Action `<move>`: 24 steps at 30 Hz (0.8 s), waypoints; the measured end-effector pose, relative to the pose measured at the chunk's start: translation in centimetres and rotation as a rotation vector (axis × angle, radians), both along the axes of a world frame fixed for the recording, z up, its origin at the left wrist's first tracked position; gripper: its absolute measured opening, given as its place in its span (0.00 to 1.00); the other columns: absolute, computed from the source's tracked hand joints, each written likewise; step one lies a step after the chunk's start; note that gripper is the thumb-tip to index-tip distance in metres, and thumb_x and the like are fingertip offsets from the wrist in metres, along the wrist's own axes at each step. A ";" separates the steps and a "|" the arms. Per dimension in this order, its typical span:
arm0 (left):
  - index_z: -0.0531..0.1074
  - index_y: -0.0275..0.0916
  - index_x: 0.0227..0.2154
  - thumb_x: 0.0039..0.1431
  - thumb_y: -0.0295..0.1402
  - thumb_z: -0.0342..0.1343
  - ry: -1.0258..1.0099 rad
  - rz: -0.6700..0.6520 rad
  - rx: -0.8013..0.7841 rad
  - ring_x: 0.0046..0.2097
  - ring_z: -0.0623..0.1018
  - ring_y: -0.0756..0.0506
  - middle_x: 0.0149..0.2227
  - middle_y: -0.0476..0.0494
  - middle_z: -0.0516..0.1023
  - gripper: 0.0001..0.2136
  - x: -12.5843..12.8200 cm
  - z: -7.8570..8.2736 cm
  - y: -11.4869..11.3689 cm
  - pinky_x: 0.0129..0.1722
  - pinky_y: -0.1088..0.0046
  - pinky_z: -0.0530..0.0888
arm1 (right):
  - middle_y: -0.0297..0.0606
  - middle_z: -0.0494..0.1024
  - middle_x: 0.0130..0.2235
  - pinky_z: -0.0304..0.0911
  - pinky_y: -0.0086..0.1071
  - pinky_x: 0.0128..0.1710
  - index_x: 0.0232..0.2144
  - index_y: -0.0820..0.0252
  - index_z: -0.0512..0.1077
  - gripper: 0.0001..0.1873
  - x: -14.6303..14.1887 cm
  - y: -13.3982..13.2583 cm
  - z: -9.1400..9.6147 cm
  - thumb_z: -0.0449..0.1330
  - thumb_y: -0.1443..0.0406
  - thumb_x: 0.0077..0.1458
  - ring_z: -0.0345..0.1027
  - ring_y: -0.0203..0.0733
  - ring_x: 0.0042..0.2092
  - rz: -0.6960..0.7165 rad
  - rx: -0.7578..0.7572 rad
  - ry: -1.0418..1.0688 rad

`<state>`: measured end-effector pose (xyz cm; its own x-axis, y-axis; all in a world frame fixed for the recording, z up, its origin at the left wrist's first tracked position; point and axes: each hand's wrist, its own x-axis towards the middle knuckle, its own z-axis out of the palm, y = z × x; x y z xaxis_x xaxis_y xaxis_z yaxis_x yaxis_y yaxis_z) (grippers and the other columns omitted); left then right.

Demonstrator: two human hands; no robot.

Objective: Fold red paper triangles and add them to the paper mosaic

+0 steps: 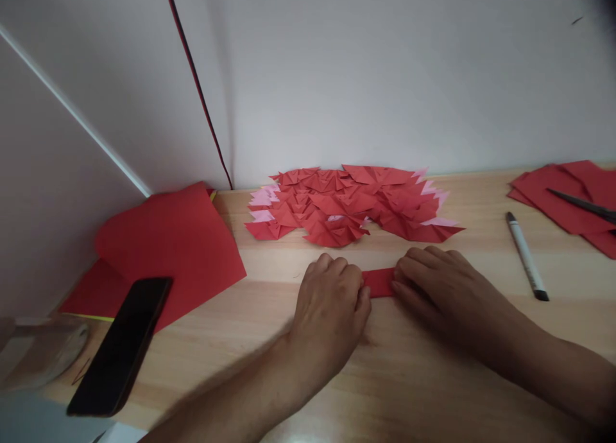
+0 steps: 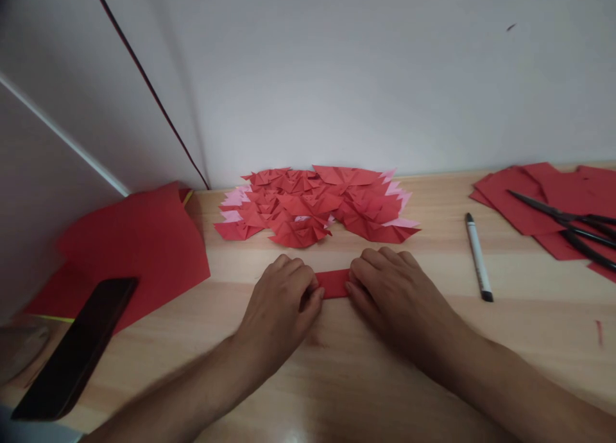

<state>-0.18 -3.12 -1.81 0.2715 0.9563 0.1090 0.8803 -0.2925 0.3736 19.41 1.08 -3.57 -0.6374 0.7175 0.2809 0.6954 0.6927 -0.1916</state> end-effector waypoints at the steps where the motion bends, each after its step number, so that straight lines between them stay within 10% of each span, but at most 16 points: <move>1: 0.68 0.38 0.29 0.62 0.29 0.52 0.008 -0.002 0.002 0.39 0.68 0.42 0.33 0.45 0.73 0.06 0.0 0.0 0.0 0.39 0.62 0.67 | 0.38 0.69 0.29 0.55 0.38 0.34 0.26 0.57 0.65 0.13 0.0 0.0 0.0 0.50 0.65 0.64 0.63 0.47 0.33 -0.004 0.001 -0.003; 24: 0.68 0.38 0.35 0.64 0.30 0.52 0.152 -0.039 0.071 0.38 0.70 0.42 0.35 0.45 0.74 0.02 0.2 -0.2 0.1 0.37 0.62 0.69 | 0.39 0.69 0.29 0.56 0.37 0.35 0.25 0.57 0.64 0.14 -0.3 -0.1 0.2 0.49 0.66 0.63 0.62 0.44 0.31 -0.011 0.062 -0.081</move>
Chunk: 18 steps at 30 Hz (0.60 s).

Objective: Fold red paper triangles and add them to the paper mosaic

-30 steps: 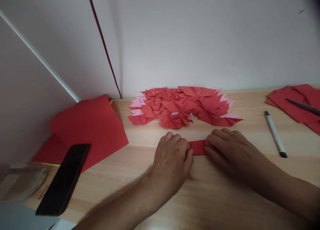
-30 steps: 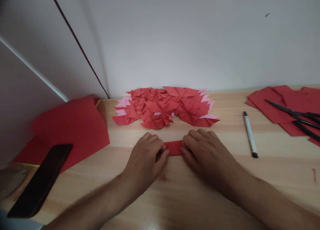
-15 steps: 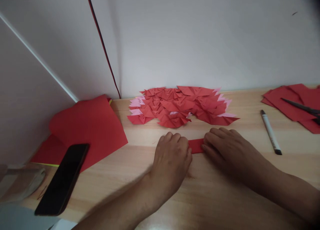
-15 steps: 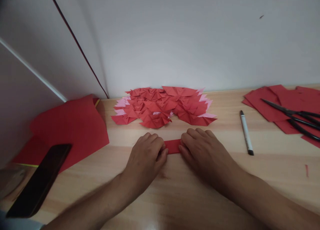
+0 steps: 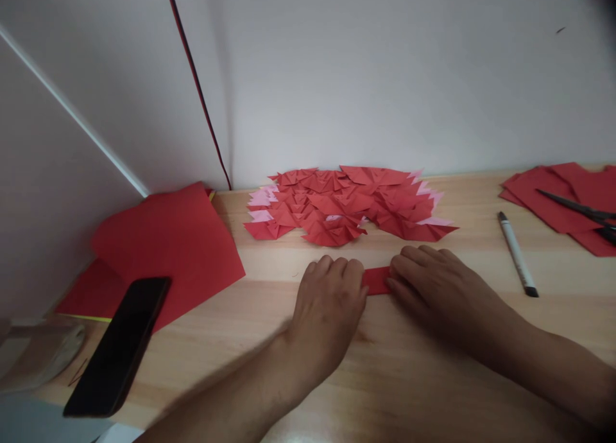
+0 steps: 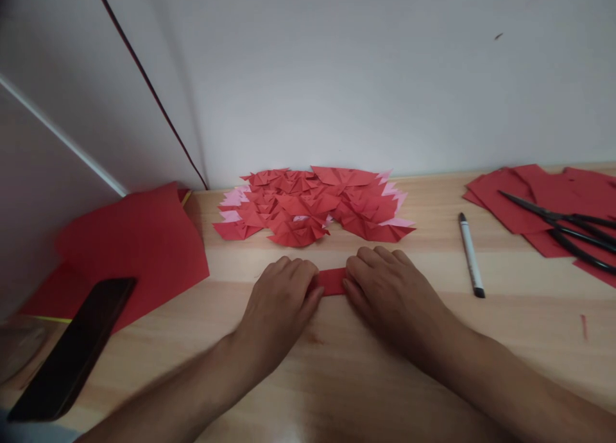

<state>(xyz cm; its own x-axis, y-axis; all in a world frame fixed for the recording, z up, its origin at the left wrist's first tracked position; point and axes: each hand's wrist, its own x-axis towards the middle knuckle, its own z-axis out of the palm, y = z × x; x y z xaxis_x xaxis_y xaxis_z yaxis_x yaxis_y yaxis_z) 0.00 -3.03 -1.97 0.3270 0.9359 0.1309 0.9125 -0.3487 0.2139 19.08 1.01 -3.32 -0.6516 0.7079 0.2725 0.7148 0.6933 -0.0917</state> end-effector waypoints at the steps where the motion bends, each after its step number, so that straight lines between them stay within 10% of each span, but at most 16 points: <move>1: 0.68 0.38 0.37 0.64 0.29 0.52 0.010 -0.017 0.022 0.38 0.70 0.43 0.35 0.46 0.74 0.02 -0.1 -0.1 0.0 0.37 0.63 0.69 | 0.39 0.69 0.29 0.56 0.37 0.35 0.25 0.57 0.64 0.14 0.0 0.0 0.0 0.48 0.66 0.64 0.62 0.44 0.31 -0.002 0.004 0.005; 18: 0.70 0.40 0.51 0.63 0.26 0.51 0.217 -0.304 0.075 0.39 0.69 0.42 0.38 0.43 0.70 0.14 -1.3 1.1 -0.6 0.33 0.65 0.67 | 0.39 0.69 0.29 0.56 0.37 0.34 0.25 0.58 0.65 0.14 0.1 0.0 -0.2 0.50 0.67 0.63 0.62 0.44 0.31 0.000 0.037 -0.035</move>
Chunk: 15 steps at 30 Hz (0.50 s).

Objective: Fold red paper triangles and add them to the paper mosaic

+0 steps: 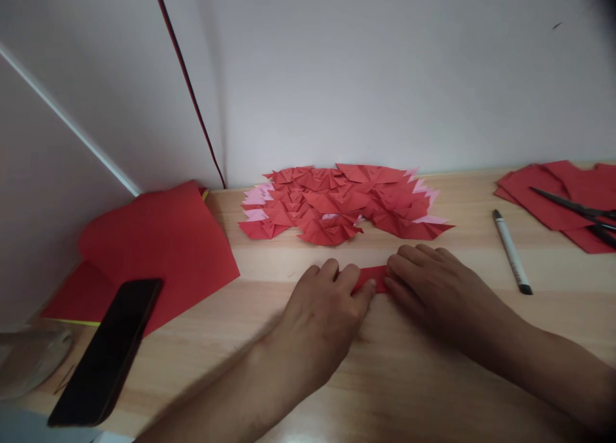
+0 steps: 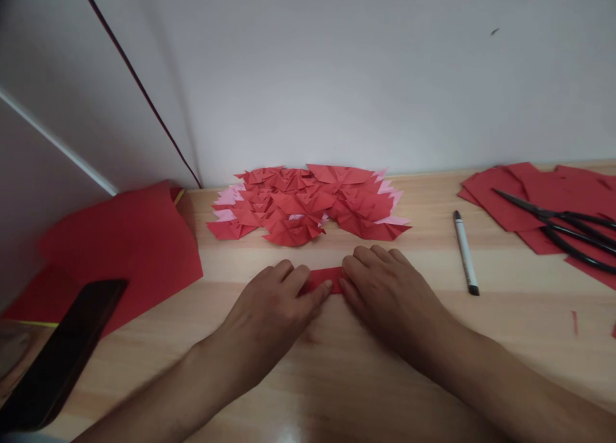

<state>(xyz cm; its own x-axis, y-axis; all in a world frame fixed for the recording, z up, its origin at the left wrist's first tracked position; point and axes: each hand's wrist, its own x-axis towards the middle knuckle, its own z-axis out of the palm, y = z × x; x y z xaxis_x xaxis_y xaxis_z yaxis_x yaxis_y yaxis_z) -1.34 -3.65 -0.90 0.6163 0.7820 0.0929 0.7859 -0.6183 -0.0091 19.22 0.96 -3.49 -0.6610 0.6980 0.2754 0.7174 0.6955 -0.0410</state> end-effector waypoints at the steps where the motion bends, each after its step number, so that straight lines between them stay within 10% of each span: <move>1: 0.69 0.40 0.52 0.63 0.26 0.51 0.002 0.001 -0.006 0.39 0.69 0.42 0.38 0.42 0.70 0.15 0.0 0.0 0.0 0.33 0.65 0.67 | 0.39 0.69 0.29 0.56 0.37 0.34 0.24 0.58 0.65 0.14 0.0 0.0 0.0 0.50 0.67 0.63 0.62 0.44 0.31 0.003 0.000 0.002; 15: 0.70 0.35 0.51 0.65 0.28 0.50 0.030 0.008 -0.039 0.42 0.69 0.40 0.47 0.38 0.72 0.13 0.6 0.2 -0.5 0.35 0.63 0.71 | 0.38 0.69 0.27 0.59 0.38 0.31 0.25 0.58 0.65 0.14 0.1 -0.2 0.5 0.49 0.67 0.64 0.64 0.45 0.29 0.023 0.008 0.028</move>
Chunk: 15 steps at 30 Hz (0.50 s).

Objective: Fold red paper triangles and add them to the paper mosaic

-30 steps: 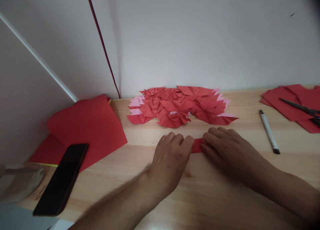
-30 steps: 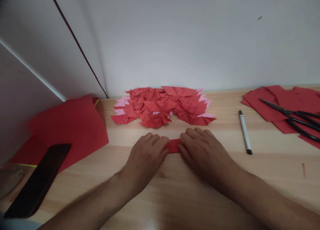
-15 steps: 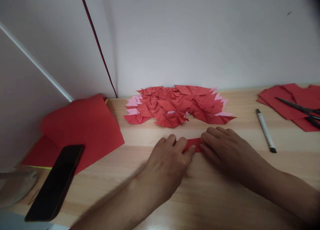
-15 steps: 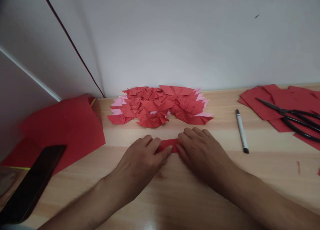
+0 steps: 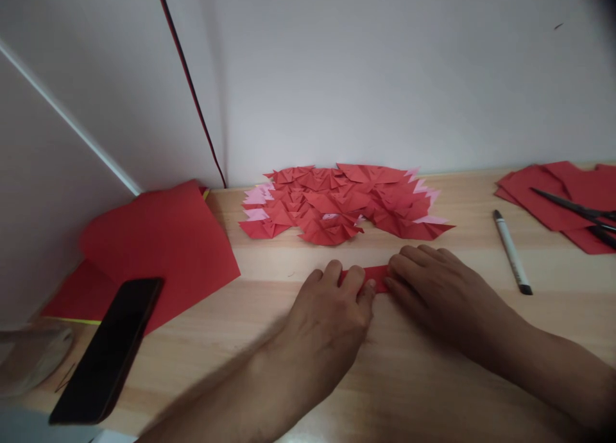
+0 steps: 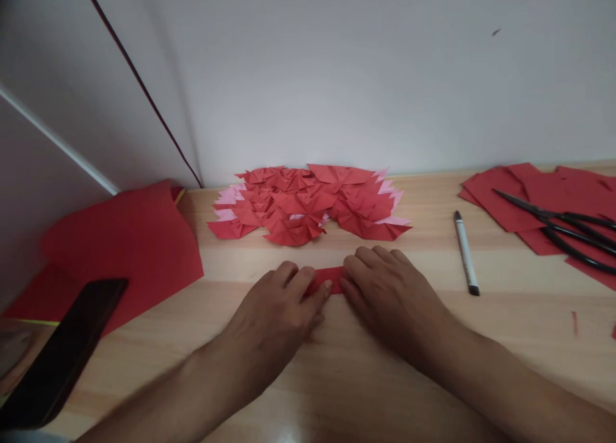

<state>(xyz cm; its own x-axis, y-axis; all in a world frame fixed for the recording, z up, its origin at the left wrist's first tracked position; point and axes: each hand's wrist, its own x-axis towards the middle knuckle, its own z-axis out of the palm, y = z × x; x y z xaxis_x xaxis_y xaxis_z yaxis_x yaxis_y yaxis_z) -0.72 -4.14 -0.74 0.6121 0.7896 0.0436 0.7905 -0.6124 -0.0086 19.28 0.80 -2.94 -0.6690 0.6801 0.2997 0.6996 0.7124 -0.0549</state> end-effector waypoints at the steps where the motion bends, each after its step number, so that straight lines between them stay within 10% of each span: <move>1: 0.70 0.35 0.51 0.64 0.29 0.50 0.004 -0.007 0.006 0.44 0.69 0.40 0.51 0.37 0.71 0.13 0.0 0.1 0.0 0.37 0.62 0.71 | 0.39 0.70 0.27 0.59 0.39 0.31 0.26 0.58 0.66 0.14 0.0 -0.2 0.2 0.48 0.67 0.64 0.65 0.46 0.29 0.004 0.001 0.004; 15: 0.64 0.32 0.60 0.61 0.25 0.49 0.017 -0.033 -0.038 0.66 0.60 0.30 0.65 0.36 0.63 0.23 -0.7 -0.1 -1.0 0.63 0.49 0.61 | 0.49 0.82 0.45 0.73 0.41 0.38 0.47 0.69 0.75 0.22 -0.7 -4.4 0.7 0.43 0.75 0.63 0.77 0.48 0.41 0.139 0.224 -0.023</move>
<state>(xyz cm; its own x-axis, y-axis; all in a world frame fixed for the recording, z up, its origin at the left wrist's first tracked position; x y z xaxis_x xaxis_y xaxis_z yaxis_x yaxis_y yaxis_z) -1.43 -5.15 -0.80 0.6379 0.7701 0.0038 0.7701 -0.6379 0.0018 18.55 -3.62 -2.24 -0.7597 0.4998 0.4160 0.5936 0.7943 0.1297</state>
